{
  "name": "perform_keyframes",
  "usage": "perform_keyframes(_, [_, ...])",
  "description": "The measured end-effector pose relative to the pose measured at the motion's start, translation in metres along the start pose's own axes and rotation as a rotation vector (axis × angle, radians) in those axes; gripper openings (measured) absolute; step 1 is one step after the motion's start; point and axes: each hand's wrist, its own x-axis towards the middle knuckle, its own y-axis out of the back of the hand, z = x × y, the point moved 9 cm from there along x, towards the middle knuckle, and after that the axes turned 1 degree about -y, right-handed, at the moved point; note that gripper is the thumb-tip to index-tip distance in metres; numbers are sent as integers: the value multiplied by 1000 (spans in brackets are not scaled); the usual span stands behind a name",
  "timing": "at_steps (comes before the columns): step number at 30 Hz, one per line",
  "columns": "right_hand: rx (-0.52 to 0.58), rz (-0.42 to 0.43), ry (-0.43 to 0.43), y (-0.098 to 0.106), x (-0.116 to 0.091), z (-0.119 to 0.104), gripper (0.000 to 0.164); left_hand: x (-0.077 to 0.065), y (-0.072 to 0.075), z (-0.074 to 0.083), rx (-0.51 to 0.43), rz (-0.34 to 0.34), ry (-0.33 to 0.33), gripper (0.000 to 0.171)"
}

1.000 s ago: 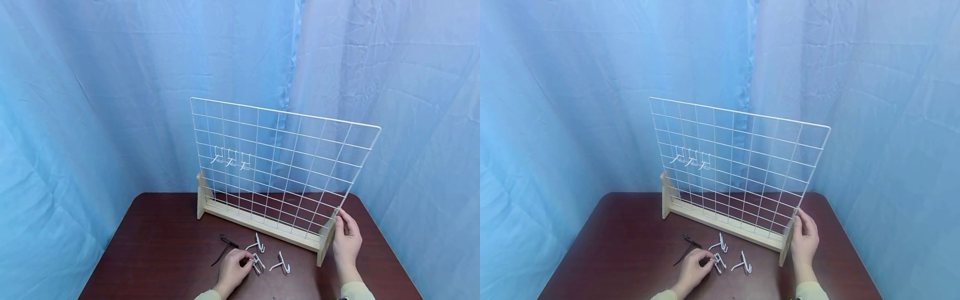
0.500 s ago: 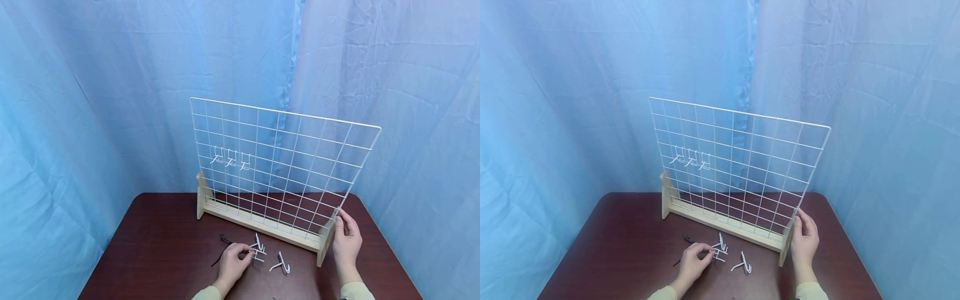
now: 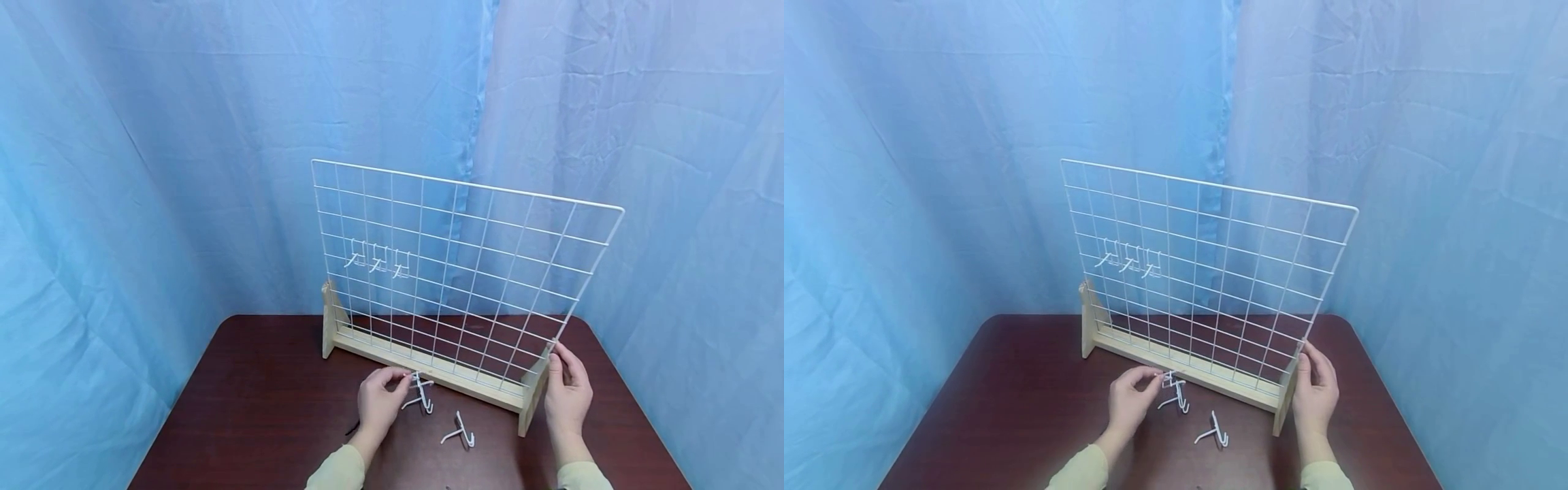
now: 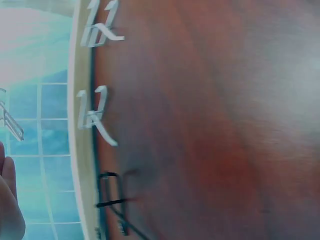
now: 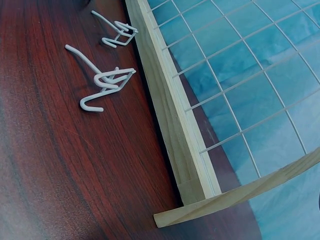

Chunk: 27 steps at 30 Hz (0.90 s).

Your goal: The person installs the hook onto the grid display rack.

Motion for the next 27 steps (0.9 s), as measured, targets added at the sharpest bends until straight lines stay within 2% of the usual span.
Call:
perform_keyframes(6, [-1, -3, 0, -1, 0, -1, 26, 21, 9, 8, -46, 71, -6, 8])
perform_keyframes(13, [-24, -8, -9, -1, -1, -2, 26, 36, 17, 13, -107, 120, 42, 5])
perform_keyframes(27, [-25, -6, 1, 0, -1, -2, 25, 59, 31, 46, -58, 245, -50, 8])
